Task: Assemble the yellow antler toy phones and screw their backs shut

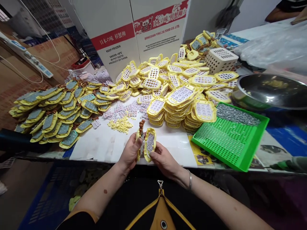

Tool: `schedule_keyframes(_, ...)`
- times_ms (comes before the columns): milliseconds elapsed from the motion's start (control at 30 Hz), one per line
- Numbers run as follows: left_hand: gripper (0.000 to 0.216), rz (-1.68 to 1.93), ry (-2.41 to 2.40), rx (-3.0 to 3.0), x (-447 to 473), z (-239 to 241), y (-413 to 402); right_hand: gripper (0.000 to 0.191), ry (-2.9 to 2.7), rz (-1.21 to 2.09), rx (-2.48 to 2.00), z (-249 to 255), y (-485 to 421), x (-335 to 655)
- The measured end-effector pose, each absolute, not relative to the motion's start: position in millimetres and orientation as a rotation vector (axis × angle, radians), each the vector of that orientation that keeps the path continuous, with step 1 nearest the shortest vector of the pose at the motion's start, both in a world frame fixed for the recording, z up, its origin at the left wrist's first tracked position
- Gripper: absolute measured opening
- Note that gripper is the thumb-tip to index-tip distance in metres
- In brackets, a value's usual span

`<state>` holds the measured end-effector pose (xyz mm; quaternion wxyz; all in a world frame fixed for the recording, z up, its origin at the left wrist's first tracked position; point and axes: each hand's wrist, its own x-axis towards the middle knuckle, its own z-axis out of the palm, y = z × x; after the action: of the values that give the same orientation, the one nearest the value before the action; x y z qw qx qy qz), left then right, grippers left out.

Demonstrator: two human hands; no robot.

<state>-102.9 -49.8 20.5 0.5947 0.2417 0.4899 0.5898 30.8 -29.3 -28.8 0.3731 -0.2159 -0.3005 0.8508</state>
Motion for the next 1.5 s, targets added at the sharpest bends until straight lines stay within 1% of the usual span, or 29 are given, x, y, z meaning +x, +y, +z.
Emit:
schedule_keyframes(133, 0.072, 1.368, 1.209, 0.641, -96, 23, -49, 0.067, -0.778, 2.115, -0.662, -31, -29, 22)
schedule_keyframes(333, 0.083, 1.312, 1.272, 0.676, -87, 25, -44, 0.074, -0.77, 2.093, -0.698, -32, -30, 21)
schedule_keyframes(600, 0.086, 1.274, 1.343, 0.745, -84, 25, -42, 0.073, -0.803, 2.102, -0.692, -35, -28, 25)
schedule_keyframes(800, 0.082, 1.309, 1.424, 0.743, -79, 30, -41, 0.077, -0.805, 2.092, -0.676, -38, -29, 26)
schedule_keyframes(967, 0.084, 1.328, 1.439, 0.79, -77, 32, -40, 0.081, -0.809, 2.057, -0.659, -39, -28, 27)
schedule_keyframes(1033, 0.085, 1.293, 1.44, 0.804, -78, 33, -39, 0.075, -0.842, 2.072, -0.593, -38, -27, 28)
schedule_keyframes(1167, 0.093, 1.2, 1.456, 0.877, -79, 31, -40, 0.052, -0.951, 2.048, -0.475, -36, -23, 31)
schedule_keyframes(1233, 0.096, 1.18, 1.449, 0.937, -78, 28, -42, 0.052, -0.974, 2.042, -0.465, -38, -21, 31)
schedule_keyframes(1300, 0.092, 1.197, 1.411, 0.958, -78, 26, -43, 0.062, -0.971, 2.067, -0.463, -40, -20, 31)
schedule_keyframes(1367, 0.079, 1.242, 1.347, 0.907, -78, 26, -43, 0.07, -0.949, 2.089, -0.453, -42, -19, 32)
schedule_keyframes(1433, 0.066, 1.249, 1.283, 0.832, -82, 27, -41, 0.069, -0.926, 2.097, -0.434, -43, -18, 34)
schedule_keyframes(1500, 0.062, 1.185, 1.237, 0.783, -88, 29, -39, 0.062, -0.928, 2.153, -0.402, -44, -18, 38)
